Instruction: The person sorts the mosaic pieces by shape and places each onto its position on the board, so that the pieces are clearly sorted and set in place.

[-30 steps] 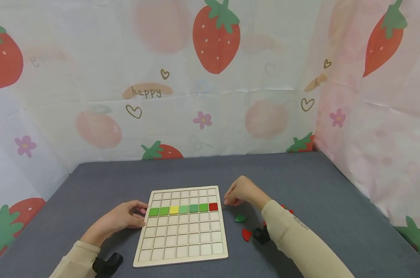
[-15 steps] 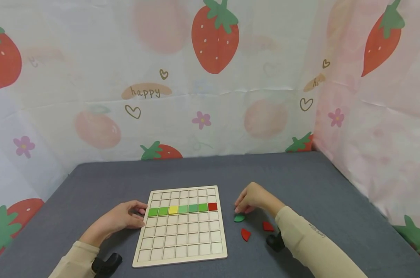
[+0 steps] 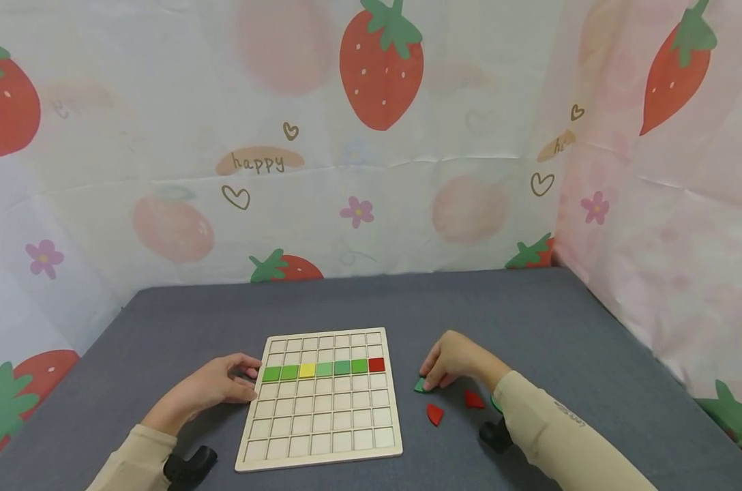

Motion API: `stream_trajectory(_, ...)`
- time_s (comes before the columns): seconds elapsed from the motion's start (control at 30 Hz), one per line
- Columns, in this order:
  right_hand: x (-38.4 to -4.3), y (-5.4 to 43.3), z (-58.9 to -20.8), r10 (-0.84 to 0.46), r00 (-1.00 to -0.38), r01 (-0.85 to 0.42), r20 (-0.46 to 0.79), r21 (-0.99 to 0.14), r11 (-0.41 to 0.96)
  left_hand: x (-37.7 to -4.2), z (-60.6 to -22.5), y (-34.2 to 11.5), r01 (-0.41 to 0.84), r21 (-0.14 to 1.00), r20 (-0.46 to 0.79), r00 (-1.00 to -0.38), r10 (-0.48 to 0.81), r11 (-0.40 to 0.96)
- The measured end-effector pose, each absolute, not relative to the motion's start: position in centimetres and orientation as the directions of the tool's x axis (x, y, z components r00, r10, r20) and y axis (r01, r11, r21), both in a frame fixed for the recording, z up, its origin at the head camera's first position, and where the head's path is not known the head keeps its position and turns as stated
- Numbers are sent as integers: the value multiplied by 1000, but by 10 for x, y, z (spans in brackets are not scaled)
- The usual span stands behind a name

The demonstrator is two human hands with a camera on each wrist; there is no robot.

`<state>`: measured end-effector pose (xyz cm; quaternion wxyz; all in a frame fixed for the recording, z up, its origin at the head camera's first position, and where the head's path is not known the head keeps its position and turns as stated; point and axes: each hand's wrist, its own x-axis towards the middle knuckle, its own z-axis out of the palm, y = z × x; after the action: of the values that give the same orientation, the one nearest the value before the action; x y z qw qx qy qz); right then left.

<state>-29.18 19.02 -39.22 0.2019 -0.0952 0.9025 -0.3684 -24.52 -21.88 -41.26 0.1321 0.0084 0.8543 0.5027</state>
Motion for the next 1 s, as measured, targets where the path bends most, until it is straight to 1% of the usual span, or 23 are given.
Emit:
stream_trajectory(0.43, -285, 186, -391, -279, -918, -20, -282, -670, 742, -246, -414, -220, -109, 863, -210, -965, 155, 494)
stream_trajectory(0.7, -287, 183, -392, -293, -917, -9, -271, -720, 694, -245, -413, -219, -111, 861, -209, -967, 147, 496)
stream_trajectory(1.0, -289, 167, -388, -320, -912, 6, -256, -789, 615, -245, -413, -219, -107, 864, -205, -967, 150, 491)
